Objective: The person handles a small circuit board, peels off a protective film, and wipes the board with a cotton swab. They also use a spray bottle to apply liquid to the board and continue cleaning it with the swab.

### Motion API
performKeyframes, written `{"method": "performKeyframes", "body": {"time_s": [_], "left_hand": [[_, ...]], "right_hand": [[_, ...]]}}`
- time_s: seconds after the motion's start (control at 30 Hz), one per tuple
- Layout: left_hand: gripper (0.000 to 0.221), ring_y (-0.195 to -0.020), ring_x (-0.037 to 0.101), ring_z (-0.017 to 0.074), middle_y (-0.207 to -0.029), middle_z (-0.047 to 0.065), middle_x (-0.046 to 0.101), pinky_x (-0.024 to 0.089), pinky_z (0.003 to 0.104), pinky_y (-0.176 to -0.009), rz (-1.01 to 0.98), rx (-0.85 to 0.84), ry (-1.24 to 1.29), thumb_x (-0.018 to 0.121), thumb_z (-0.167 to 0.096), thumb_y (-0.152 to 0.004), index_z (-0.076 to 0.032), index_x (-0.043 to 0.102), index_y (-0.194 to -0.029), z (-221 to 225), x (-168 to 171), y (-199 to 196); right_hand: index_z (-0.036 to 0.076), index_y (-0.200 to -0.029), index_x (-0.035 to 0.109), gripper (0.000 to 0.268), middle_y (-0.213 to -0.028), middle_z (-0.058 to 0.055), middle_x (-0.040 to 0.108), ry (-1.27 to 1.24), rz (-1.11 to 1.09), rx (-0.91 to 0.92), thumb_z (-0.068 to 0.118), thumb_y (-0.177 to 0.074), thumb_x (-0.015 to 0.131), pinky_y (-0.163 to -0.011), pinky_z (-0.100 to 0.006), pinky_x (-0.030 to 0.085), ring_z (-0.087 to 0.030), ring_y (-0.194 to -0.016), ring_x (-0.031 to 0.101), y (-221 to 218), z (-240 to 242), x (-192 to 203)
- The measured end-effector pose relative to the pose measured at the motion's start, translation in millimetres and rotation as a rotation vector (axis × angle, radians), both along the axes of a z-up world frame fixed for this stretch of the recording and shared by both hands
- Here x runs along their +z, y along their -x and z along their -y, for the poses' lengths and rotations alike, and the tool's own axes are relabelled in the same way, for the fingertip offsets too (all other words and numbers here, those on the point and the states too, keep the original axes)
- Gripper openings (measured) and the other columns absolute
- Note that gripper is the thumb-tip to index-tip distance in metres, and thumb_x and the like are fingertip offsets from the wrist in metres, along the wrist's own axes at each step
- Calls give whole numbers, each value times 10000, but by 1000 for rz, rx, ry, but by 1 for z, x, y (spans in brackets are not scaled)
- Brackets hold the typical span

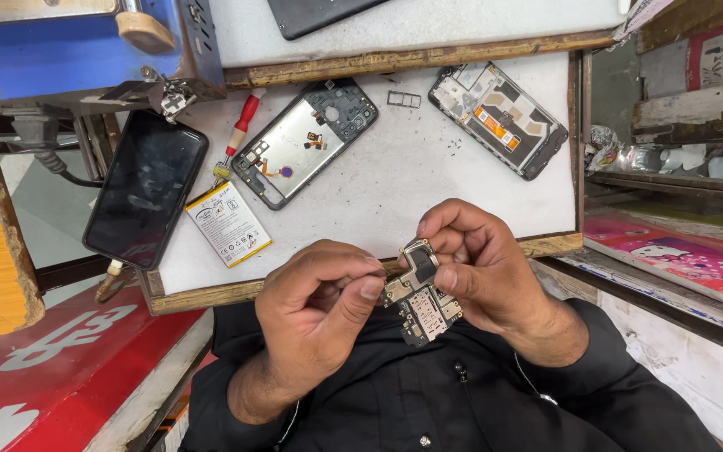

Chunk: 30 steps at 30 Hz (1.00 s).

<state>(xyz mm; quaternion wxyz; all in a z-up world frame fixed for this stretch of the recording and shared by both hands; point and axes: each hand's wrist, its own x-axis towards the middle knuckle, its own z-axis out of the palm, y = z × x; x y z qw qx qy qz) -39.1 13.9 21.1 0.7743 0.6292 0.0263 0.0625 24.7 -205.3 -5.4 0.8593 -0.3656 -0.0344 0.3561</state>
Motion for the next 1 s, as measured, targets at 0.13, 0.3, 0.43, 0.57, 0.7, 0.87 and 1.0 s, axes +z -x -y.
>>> {"method": "performKeyframes", "body": {"time_s": [0.13, 0.3, 0.43, 0.57, 0.7, 0.87, 1.0], "left_hand": [[124, -794, 622, 39, -1021, 97, 731, 488, 175, -663, -3, 7, -48, 740, -5, -985, 17, 691, -1096, -2, 1, -2], [103, -827, 635, 68, -1027, 103, 724, 507, 194, -689, -4, -9, -94, 725, 3, -996, 18, 693, -1093, -9, -3, -9], [101, -908, 698, 105, -1052, 111, 721, 580, 225, -761, 69, 2, -128, 711, -3, -1015, 10, 684, -1112, -9, -8, -11], [95, -882, 724, 119, -1041, 120, 729, 599, 214, -714, 120, 16, -147, 719, -17, -1002, -2, 692, -1092, -8, -12, -13], [92, -896, 745, 143, -1038, 129, 730, 624, 227, -738, 169, 11, -164, 713, -11, -1005, -3, 691, -1094, -8, -12, -12], [93, -904, 755, 154, -1031, 135, 729, 635, 230, -738, 204, 8, -143, 699, 14, -1005, 6, 685, -1096, -8, -13, -12], [96, -911, 755, 155, -1035, 141, 724, 637, 231, -735, 211, 6, -124, 687, 22, -1011, 9, 680, -1106, -8, -15, -10]], "right_hand": [[-58, -1238, 553, 280, -1145, -197, 727, 42, -17, -56, 83, -1047, 701, -942, -341, 612, -222, -1078, 733, 1, 0, 3], [-47, -1187, 586, 139, -1176, -216, 722, 368, 390, -113, 8, -1062, 611, -1005, -385, 635, -261, -1131, 742, 8, 2, 11], [-69, -1174, 605, 150, -1156, -224, 731, 436, 586, -174, -59, -1024, 608, -1003, -380, 646, -290, -1156, 746, 14, 0, 17], [-80, -1192, 595, 185, -1153, -218, 723, 397, 695, -208, -72, -1011, 631, -1036, -389, 647, -302, -1173, 744, 13, -5, 21], [-65, -1189, 606, 199, -1123, -210, 738, 430, 801, -232, -62, -995, 652, -960, -332, 664, -285, -1127, 765, 14, -4, 22], [-52, -1145, 645, 209, -1094, -218, 778, 524, 811, -237, -42, -944, 701, -707, -179, 608, -225, -974, 800, 18, 2, 18], [-39, -1098, 685, 209, -1063, -216, 820, 600, 794, -242, -16, -902, 754, -557, -80, 492, -149, -803, 829, 19, 0, 16]]}}
